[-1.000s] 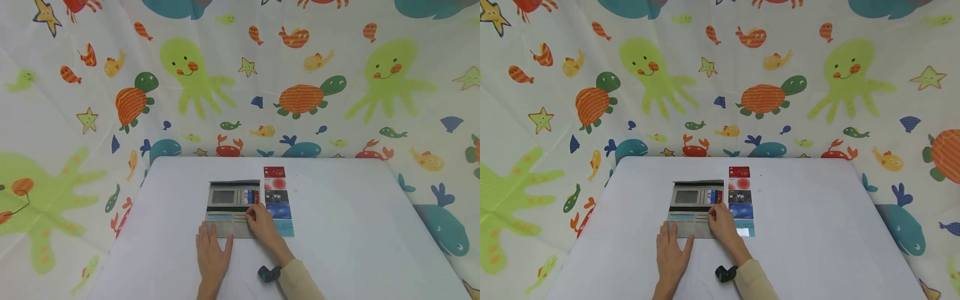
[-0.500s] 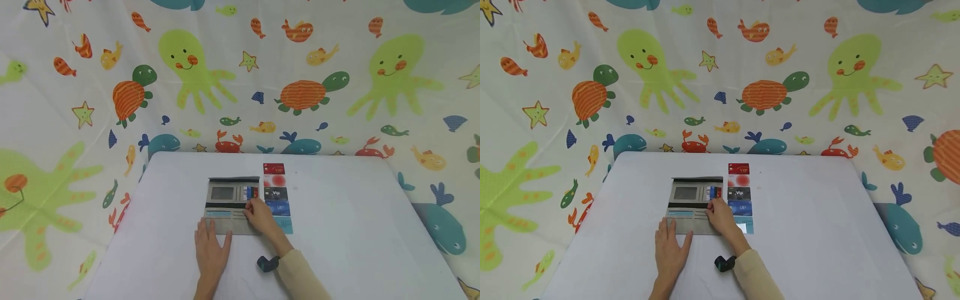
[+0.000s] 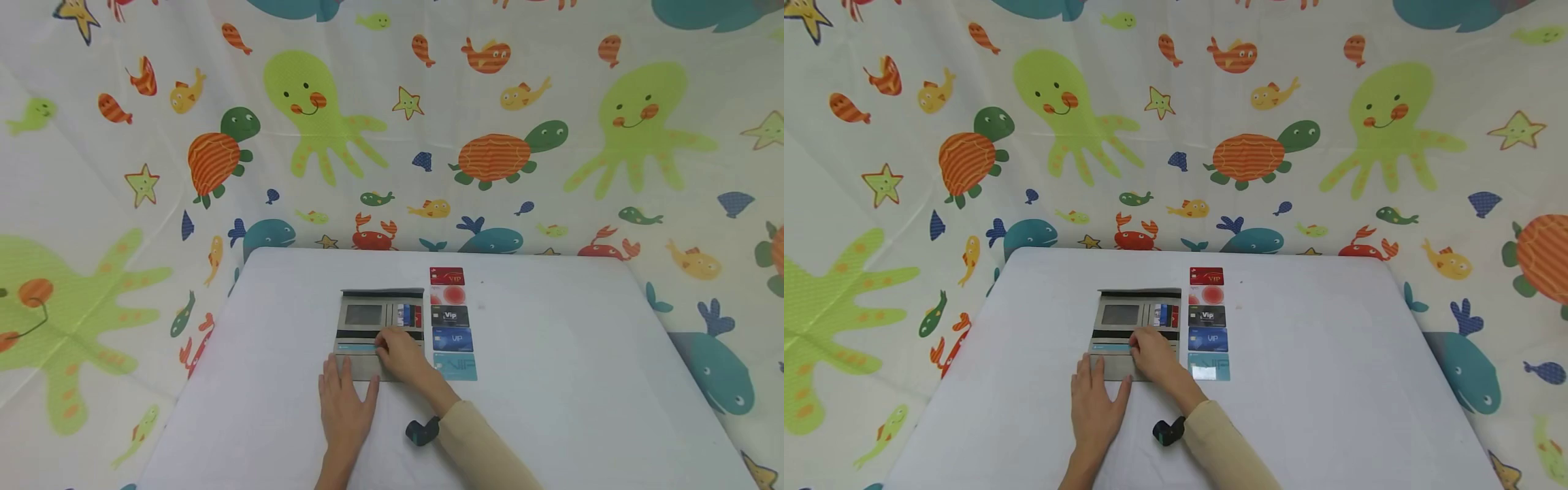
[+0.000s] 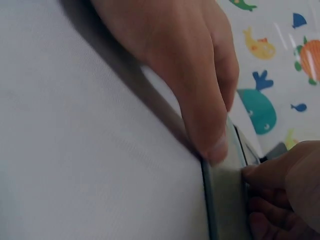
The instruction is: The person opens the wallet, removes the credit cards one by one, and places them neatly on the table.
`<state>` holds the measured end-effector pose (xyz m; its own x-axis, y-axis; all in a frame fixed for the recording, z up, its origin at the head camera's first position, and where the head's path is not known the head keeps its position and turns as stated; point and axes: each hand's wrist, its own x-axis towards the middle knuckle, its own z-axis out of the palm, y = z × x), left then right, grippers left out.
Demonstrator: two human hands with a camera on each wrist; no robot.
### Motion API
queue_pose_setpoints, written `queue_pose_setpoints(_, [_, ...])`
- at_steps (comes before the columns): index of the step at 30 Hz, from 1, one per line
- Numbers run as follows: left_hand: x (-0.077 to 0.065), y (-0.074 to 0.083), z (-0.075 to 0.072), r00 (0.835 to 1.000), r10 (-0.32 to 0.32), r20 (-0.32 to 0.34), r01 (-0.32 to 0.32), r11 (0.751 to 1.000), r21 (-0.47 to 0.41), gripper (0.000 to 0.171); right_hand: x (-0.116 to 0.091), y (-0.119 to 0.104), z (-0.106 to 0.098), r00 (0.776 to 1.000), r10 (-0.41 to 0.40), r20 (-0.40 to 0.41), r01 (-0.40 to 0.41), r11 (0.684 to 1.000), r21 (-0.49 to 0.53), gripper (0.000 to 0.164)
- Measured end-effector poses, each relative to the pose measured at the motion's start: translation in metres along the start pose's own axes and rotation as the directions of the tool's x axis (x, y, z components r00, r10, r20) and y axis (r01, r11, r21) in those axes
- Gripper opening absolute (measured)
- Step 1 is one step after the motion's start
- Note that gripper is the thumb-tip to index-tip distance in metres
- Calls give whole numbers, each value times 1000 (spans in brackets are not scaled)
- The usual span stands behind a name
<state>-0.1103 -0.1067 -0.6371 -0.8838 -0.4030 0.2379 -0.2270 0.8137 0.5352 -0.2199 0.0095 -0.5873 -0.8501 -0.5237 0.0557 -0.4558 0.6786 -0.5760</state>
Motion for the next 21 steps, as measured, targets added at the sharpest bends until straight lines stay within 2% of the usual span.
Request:
queue_pose_setpoints(6, [-1, 0, 0, 1000, 10, -22, -10, 1000, 6, 74, 9, -24, 7, 997, -40, 61, 47, 991, -122, 10])
queue_pose_setpoints(10, [0, 0, 1, 999, 15, -34, -15, 1000, -5, 72, 14, -31, 7, 997, -9, 73, 24, 979, -204, 6])
queue_pose_setpoints(13, [-1, -1, 1, 998, 27, -56, -28, 1000, -12, 73, 17, -32, 6, 994, 15, 107, 7, 979, -204, 5])
queue_pose_setpoints(17, [-1, -3, 0, 997, 40, -72, -41, 999, -8, 74, 21, -32, 2, 986, 11, 168, 14, 988, -151, 7])
queue_pose_setpoints(21, [-2, -3, 0, 996, 47, -74, -48, 999, -8, 74, 22, -33, 0, 982, 8, 190, 16, 992, -122, 10])
